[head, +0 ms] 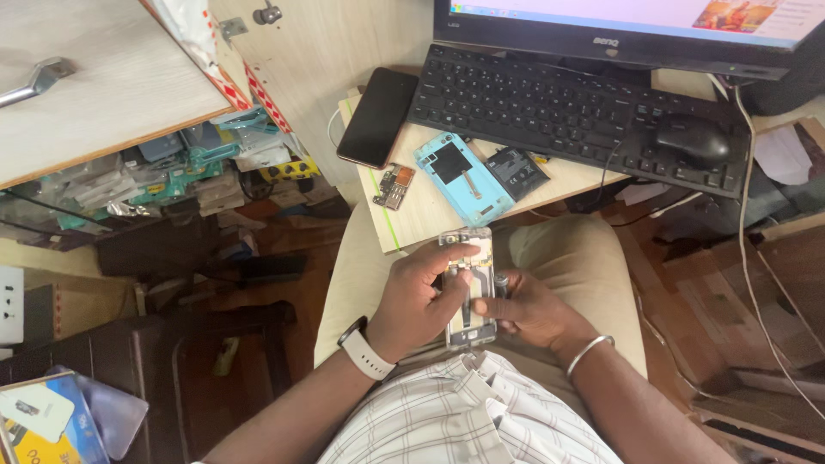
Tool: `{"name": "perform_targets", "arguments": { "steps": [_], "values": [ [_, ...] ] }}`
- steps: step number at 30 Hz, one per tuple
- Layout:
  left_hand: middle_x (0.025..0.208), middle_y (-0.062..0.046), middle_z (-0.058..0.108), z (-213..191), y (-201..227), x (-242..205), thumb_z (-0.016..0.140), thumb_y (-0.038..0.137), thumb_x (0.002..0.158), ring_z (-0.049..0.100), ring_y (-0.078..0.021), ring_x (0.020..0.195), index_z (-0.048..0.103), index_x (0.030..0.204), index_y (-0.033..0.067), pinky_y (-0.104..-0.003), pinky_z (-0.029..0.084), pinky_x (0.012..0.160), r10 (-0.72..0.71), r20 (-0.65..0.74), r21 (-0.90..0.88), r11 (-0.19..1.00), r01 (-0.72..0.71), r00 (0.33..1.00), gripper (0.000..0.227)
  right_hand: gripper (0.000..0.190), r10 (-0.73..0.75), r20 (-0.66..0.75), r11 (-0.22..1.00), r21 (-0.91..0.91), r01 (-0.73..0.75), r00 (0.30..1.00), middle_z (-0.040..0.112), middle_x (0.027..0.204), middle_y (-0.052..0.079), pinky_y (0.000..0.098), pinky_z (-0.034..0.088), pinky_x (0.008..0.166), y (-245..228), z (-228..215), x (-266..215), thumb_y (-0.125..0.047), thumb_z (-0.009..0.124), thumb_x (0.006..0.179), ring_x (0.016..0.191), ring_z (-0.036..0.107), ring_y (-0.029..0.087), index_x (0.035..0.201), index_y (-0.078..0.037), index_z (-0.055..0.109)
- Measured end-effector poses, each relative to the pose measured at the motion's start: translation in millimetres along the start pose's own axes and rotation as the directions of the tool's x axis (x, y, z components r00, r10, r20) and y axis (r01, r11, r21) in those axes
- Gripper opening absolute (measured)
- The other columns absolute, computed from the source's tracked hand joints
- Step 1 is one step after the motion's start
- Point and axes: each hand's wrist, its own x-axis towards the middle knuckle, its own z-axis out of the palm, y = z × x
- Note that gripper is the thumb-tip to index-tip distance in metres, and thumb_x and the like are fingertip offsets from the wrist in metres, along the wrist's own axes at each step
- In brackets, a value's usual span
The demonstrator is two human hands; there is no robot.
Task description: The person holds a disassembled smartphone chassis and uses a screwdriver to tighten screws on the internal components. They manipulate the device in their lap, adjusting the position of the motherboard and other parts while working.
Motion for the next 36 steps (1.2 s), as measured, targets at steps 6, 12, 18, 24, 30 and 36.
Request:
{"name": "perform_targets", "arguments": {
  "steps": [6, 12, 18, 24, 30, 36],
  "values": [
    [0.107, -0.013, 0.073, -17.9, -8.8, 15.9, 0.074, 0.017, 0.091, 0.076, -0.0226, 0.089, 0.064, 0.123, 0.0018, -0.031, 0.063, 0.072, 0.056, -0.312, 0.238, 0.971, 0.021, 0.949, 0.037, 0.031, -0.008, -0.039, 0.998, -0.068, 0.005, 0.999, 0.07, 0.071, -0.002, 0.0226, 0.034, 0.044, -10.4, 7.6, -8.5, -0.026, 0.088, 0.074, 0.05, 0.046, 0.004, 0.093, -0.005, 0.077],
    [0.101, -0.017, 0.068, -48.1, -45.0, 38.3, 0.084, 0.021, 0.078, 0.06, -0.0417, 0.091, 0.065, 0.113, 0.0002, -0.051, 0.048, 0.08, 0.202, -0.243, 0.721, 0.692, 0.038, 0.949, 0.044, 0.03, -0.027, 0.016, 0.999, -0.034, 0.027, 1.0, 0.069, 0.07, -0.001, 0.024, 0.032, 0.045, -14.6, 12.9, -8.7, -0.024, 0.088, 0.077, 0.05, 0.044, 0.005, 0.095, -0.003, 0.076],
    [0.1, -0.013, 0.069, -36.1, -46.8, 38.3, 0.083, 0.019, 0.083, 0.063, -0.0372, 0.092, 0.066, 0.108, 0.0043, -0.048, 0.049, 0.084, 0.248, -0.198, 0.678, 0.733, -0.05, 0.948, 0.034, 0.027, -0.035, 0.005, 0.998, 0.054, 0.034, 0.999, 0.066, 0.068, -0.002, 0.0246, 0.029, 0.045, -14.5, 10.3, -13.7, -0.023, 0.087, 0.078, 0.049, 0.042, 0.005, 0.094, -0.005, 0.074],
    [0.096, -0.011, 0.07, -19.4, -21.8, 46.1, 0.079, 0.019, 0.091, 0.066, -0.0295, 0.087, 0.066, 0.106, 0.0044, -0.039, 0.053, 0.077, 0.313, -0.14, 0.576, 0.798, -0.18, 0.94, 0.024, 0.027, -0.027, -0.022, 0.992, 0.124, 0.03, 0.999, 0.066, 0.067, 0.0, 0.0251, 0.029, 0.045, -10.7, 3.9, -6.8, -0.023, 0.088, 0.078, 0.049, 0.043, 0.007, 0.091, -0.004, 0.073],
    [0.072, 0.001, 0.066, 3.3, -16.4, 35.9, 0.066, 0.028, 0.098, 0.058, -0.0032, 0.06, 0.069, 0.108, 0.0012, -0.02, 0.05, 0.054, -0.354, 0.052, -0.152, 0.921, 0.357, 0.934, 0.029, 0.029, -0.092, 0.003, 0.988, 0.128, 0.091, 0.996, 0.066, 0.069, -0.002, 0.0242, 0.03, 0.046, -12.6, 5.0, -9.7, -0.027, 0.086, 0.079, 0.051, 0.044, 0.006, 0.093, -0.005, 0.075],
    [0.079, -0.002, 0.067, -3.3, -46.6, 23.5, 0.06, 0.027, 0.107, 0.061, -0.0073, 0.064, 0.068, 0.106, -0.0037, -0.025, 0.052, 0.056, -0.454, 0.077, -0.468, 0.77, 0.435, 0.888, 0.032, 0.034, -0.146, 0.05, 0.978, 0.155, 0.137, 0.988, 0.06, 0.065, -0.004, 0.0229, 0.031, 0.046, -1.1, -1.0, -7.9, -0.039, 0.079, 0.091, 0.052, 0.043, 0.006, 0.09, -0.005, 0.074]
  ]
}}
